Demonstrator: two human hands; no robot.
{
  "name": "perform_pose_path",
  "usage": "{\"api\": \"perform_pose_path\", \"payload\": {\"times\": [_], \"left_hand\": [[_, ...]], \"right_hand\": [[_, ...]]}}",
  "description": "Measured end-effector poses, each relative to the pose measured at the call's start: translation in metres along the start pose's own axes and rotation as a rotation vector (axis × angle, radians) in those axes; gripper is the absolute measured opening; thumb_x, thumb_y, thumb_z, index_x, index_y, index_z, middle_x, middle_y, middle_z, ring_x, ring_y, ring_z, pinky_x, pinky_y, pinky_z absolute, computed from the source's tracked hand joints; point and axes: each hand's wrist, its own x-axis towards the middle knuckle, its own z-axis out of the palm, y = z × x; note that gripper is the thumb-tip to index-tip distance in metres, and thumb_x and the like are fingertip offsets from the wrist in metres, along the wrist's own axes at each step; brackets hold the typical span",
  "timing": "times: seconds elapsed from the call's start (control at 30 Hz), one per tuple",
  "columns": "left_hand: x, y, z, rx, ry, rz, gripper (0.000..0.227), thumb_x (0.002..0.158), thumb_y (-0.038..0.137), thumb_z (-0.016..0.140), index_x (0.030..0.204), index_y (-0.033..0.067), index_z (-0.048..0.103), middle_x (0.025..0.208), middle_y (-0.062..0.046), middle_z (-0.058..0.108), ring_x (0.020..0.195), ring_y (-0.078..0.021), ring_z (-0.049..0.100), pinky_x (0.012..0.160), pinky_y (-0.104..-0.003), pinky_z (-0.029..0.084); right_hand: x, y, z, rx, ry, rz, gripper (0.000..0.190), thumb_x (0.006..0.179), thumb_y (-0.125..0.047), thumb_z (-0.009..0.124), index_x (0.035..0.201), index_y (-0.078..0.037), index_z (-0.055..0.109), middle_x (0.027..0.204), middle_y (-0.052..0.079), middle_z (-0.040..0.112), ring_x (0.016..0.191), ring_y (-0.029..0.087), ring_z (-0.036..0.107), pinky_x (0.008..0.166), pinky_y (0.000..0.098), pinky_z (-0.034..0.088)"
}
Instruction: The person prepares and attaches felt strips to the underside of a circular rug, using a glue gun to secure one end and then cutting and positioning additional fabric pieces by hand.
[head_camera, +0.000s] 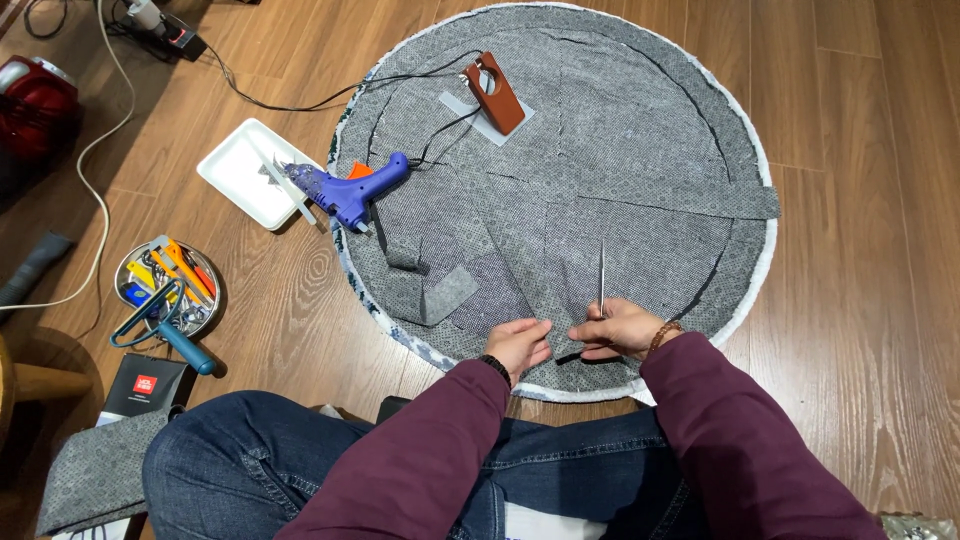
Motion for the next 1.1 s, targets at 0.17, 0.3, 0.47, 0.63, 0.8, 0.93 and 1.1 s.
{"api": "perform_pose_path", "payload": {"times": [0.17, 0.3, 0.47, 0.63, 0.8, 0.93, 1.1], "left_hand": [[-0.005, 0.002, 0.003, 0.0, -0.006, -0.018, 0.071, 0.091, 0.024, 0.09, 0.145, -0.0039, 0.052, 0.141, -0.023, 0.058, 0.128, -0.0358, 0.062, 0.102, -0.047, 0.058], [-0.008, 0.003, 0.006, -0.016, -0.003, -0.019, 0.075, 0.091, 0.024, 0.09, 0.147, -0.0042, 0.049, 0.145, -0.026, 0.054, 0.131, -0.0391, 0.059, 0.102, -0.048, 0.057], [-0.009, 0.002, 0.008, 0.015, -0.009, -0.003, 0.079, 0.091, 0.027, 0.091, 0.149, -0.0055, 0.047, 0.148, -0.026, 0.051, 0.133, -0.0409, 0.057, 0.103, -0.049, 0.056], [0.001, -0.007, 0.008, 0.093, -0.048, 0.02, 0.089, 0.09, 0.027, 0.092, 0.154, -0.003, 0.039, 0.137, -0.018, 0.059, 0.13, -0.0277, 0.057, 0.107, -0.044, 0.052], [-0.005, -0.008, 0.007, 0.125, -0.02, 0.037, 0.084, 0.094, 0.026, 0.086, 0.157, -0.0009, 0.036, 0.14, -0.017, 0.055, 0.136, -0.0263, 0.051, 0.111, -0.04, 0.049], [0.003, -0.016, 0.001, 0.147, -0.026, 0.041, 0.082, 0.094, 0.026, 0.086, 0.156, 0.0035, 0.038, 0.136, -0.013, 0.058, 0.134, -0.024, 0.053, 0.11, -0.038, 0.05], [0.023, -0.038, -0.004, 0.129, 0.047, 0.056, 0.09, 0.089, 0.023, 0.091, 0.157, -0.0012, 0.036, 0.134, -0.016, 0.062, 0.133, -0.0266, 0.058, 0.109, -0.039, 0.05]], "right_hand": [[0.006, 0.005, -0.003, 0.011, -0.014, 0.015, 0.05, 0.078, -0.001, 0.09, 0.089, -0.013, 0.043, 0.086, 0.013, 0.075, 0.075, 0.023, 0.077, 0.073, 0.0394, 0.068], [0.014, 0.01, -0.007, 0.002, -0.029, 0.023, 0.051, 0.079, 0.0, 0.09, 0.091, -0.014, 0.042, 0.101, 0.02, 0.079, 0.08, 0.024, 0.078, 0.073, 0.0384, 0.068], [0.021, 0.016, -0.011, 0.002, -0.035, 0.028, 0.051, 0.079, 0.001, 0.089, 0.092, -0.014, 0.042, 0.106, 0.021, 0.079, 0.083, 0.025, 0.078, 0.075, 0.0391, 0.068], [0.03, 0.023, -0.014, -0.01, -0.032, 0.027, 0.052, 0.079, 0.0, 0.09, 0.092, -0.014, 0.041, 0.101, 0.018, 0.079, 0.08, 0.024, 0.078, 0.073, 0.0371, 0.068], [0.039, 0.025, -0.017, -0.106, 0.008, 0.013, 0.05, 0.079, -0.013, 0.094, 0.087, -0.014, 0.045, 0.092, 0.019, 0.078, 0.074, 0.024, 0.076, 0.07, 0.0358, 0.069], [0.028, 0.003, -0.009, -0.164, 0.103, -0.065, 0.041, 0.089, -0.021, 0.088, 0.084, -0.015, 0.047, 0.091, 0.021, 0.079, 0.072, 0.026, 0.079, 0.062, 0.0347, 0.07], [0.04, -0.014, 0.005, -0.749, 0.421, -0.493, 0.028, 0.096, -0.033, 0.074, 0.085, -0.018, 0.053, 0.086, 0.005, 0.075, 0.087, 0.027, 0.075, 0.078, 0.0427, 0.059]]}}
